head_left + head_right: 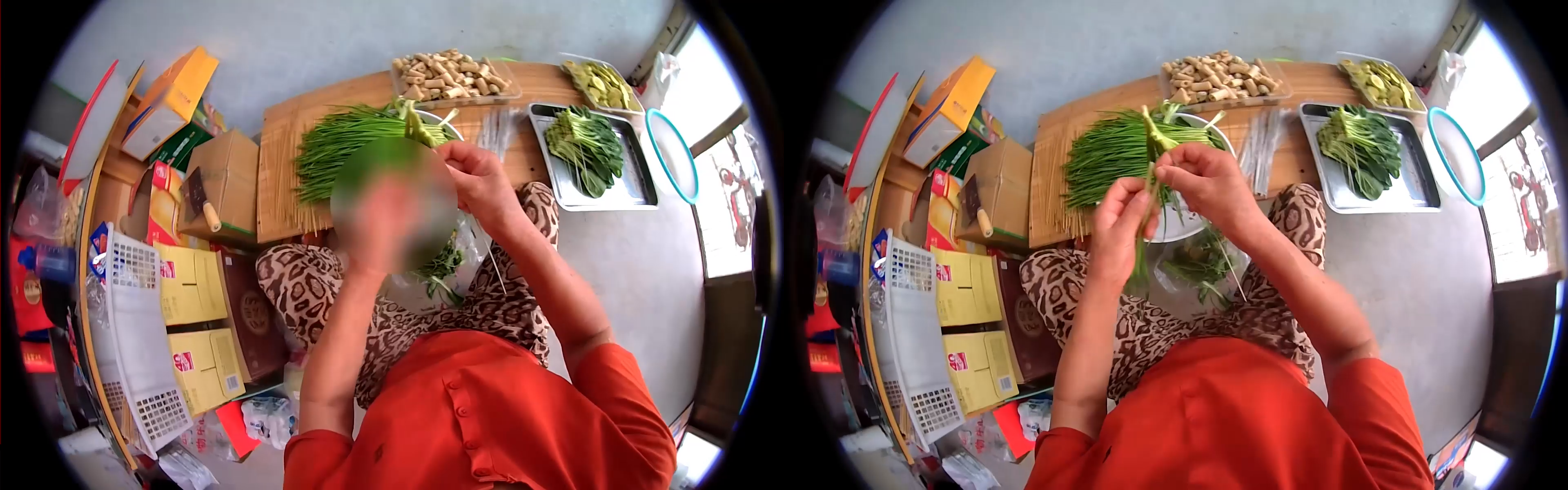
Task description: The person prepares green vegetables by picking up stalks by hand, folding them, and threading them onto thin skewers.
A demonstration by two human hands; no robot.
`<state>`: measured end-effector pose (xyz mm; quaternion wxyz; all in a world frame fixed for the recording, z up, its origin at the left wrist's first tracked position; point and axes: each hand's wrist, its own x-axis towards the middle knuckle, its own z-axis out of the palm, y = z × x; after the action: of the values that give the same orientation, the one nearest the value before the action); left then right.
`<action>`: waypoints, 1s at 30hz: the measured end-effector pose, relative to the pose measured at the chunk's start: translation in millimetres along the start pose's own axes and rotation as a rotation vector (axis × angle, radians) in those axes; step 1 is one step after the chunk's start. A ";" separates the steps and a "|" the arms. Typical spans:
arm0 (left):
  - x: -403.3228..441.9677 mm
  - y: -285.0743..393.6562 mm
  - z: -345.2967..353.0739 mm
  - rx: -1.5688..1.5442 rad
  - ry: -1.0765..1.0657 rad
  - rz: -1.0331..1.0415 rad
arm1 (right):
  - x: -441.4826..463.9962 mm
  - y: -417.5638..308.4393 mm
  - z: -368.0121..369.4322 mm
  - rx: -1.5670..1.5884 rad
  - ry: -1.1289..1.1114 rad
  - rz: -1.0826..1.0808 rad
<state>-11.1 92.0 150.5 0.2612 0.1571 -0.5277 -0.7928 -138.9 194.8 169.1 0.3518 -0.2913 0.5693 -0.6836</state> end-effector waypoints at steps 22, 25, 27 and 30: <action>14.7 -10.5 -69.2 -0.123 0.260 0.119 | -48.1 -22.7 6.1 -0.282 -0.331 0.158; 6.4 20.1 -73.3 -0.321 0.185 0.057 | -49.9 -27.3 14.7 -0.304 -0.324 0.155; 5.0 32.9 -95.2 -0.300 0.274 0.114 | -49.6 -28.4 14.6 -0.260 -0.318 0.157; 16.9 16.2 -156.3 1.016 0.631 0.569 | -47.0 -29.4 10.5 -0.252 -0.289 0.140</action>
<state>61.2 -40.8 104.3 0.4959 0.3401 -0.7550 -0.2615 -107.5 230.1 200.0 0.4373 -0.3879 0.6126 -0.5320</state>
